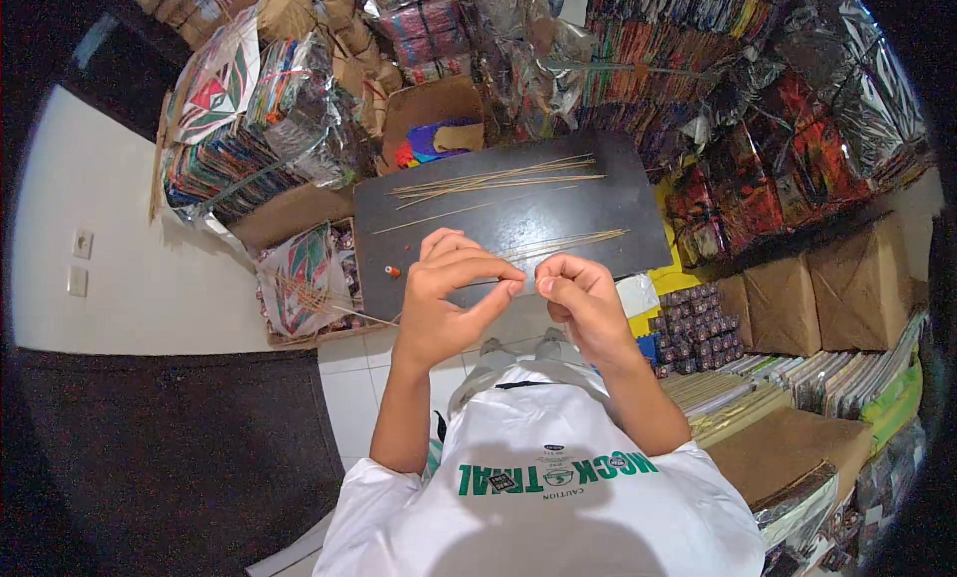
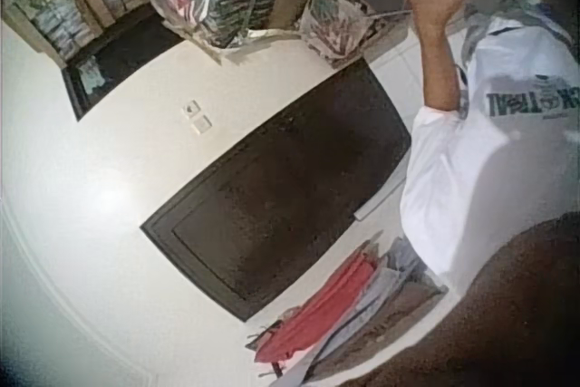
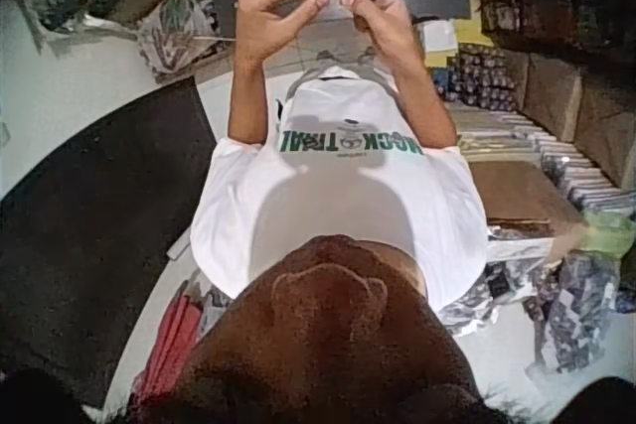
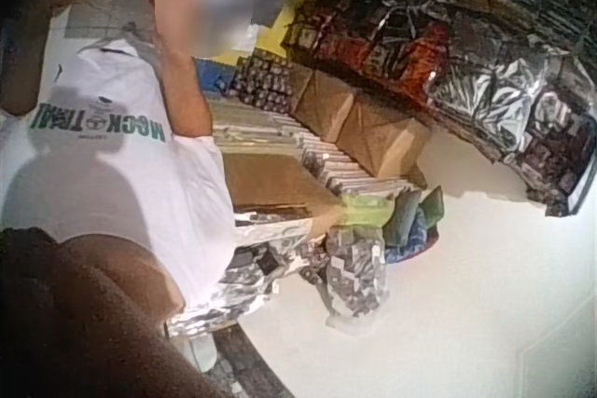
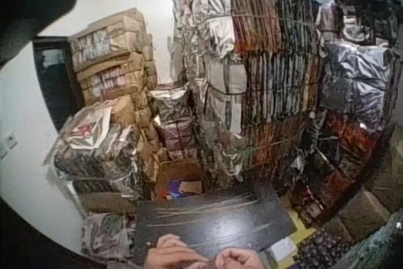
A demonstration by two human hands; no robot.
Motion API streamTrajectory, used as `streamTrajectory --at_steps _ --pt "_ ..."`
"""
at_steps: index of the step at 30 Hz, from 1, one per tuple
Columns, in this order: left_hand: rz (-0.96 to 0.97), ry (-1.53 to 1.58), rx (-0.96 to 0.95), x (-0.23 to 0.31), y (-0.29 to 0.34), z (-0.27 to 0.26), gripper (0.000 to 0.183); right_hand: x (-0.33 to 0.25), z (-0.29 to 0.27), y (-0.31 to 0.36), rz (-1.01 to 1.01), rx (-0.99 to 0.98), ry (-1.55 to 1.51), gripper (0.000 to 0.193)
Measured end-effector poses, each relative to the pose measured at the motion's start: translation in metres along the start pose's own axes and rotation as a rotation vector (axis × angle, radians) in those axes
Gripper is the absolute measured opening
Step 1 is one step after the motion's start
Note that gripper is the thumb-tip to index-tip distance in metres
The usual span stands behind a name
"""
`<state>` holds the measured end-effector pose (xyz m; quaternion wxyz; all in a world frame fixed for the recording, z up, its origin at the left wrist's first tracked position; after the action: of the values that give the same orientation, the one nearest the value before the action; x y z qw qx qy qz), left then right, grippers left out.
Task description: The person assembles a kite frame by hand, using thin wooden sticks and a small orange tube of adhesive. They apply the adhesive to the ends of the sticks and join them together to form a cross shape on a dark work surface. The person handles the sticks one by one, carefully aligning and pressing the joints.
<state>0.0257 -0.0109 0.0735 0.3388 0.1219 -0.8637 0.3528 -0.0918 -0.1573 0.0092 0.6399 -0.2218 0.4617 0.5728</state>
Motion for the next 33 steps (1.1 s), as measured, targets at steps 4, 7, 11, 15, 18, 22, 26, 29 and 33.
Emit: streamTrajectory --at_steps 4,7,11,15,18,22,26,29,33 --pt "-0.005 0.027 0.002 -0.002 0.0 0.0 0.01 0.0 -0.003 0.003 -0.078 0.078 0.05 0.007" --pt "-0.008 0.027 0.016 -0.002 0.0 0.002 0.009 0.001 -0.002 0.002 -0.118 0.132 0.063 0.006" --pt "-0.02 -0.044 0.043 0.002 -0.003 0.004 0.009 0.005 -0.008 0.001 -0.135 0.173 0.152 0.008" --pt "-0.016 -0.087 0.08 0.007 -0.004 0.009 0.009 0.005 -0.004 0.002 -0.109 0.183 0.104 0.01" --pt "-0.011 -0.108 0.083 0.009 -0.004 0.011 0.008 0.002 0.001 0.003 -0.063 0.157 0.063 0.012" --pt "0.002 -0.125 0.082 0.01 -0.005 0.014 0.009 0.004 0.003 0.002 -0.039 0.125 0.006 0.014" --pt "0.0 -0.134 0.09 0.009 -0.004 0.014 0.01 0.004 0.005 0.003 0.034 0.085 -0.097 0.015" --pt "-0.002 -0.144 0.086 0.01 -0.003 0.014 0.012 0.007 0.004 0.003 0.055 0.064 -0.181 0.017" --pt "0.003 -0.168 0.084 0.009 -0.002 0.015 0.012 0.006 0.007 0.003 0.049 0.063 -0.217 0.017"
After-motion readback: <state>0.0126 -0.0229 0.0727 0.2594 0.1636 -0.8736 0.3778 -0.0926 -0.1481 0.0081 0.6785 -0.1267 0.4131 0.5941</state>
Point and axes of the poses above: each hand's wrist, its own y-axis away from the middle knuckle, its own z-axis out of the palm, x = y × z, the point moved 3 cm from there along -y, towards the middle knuckle, and after that the axes turned 4 degrees about z, right-handed, at the moved point
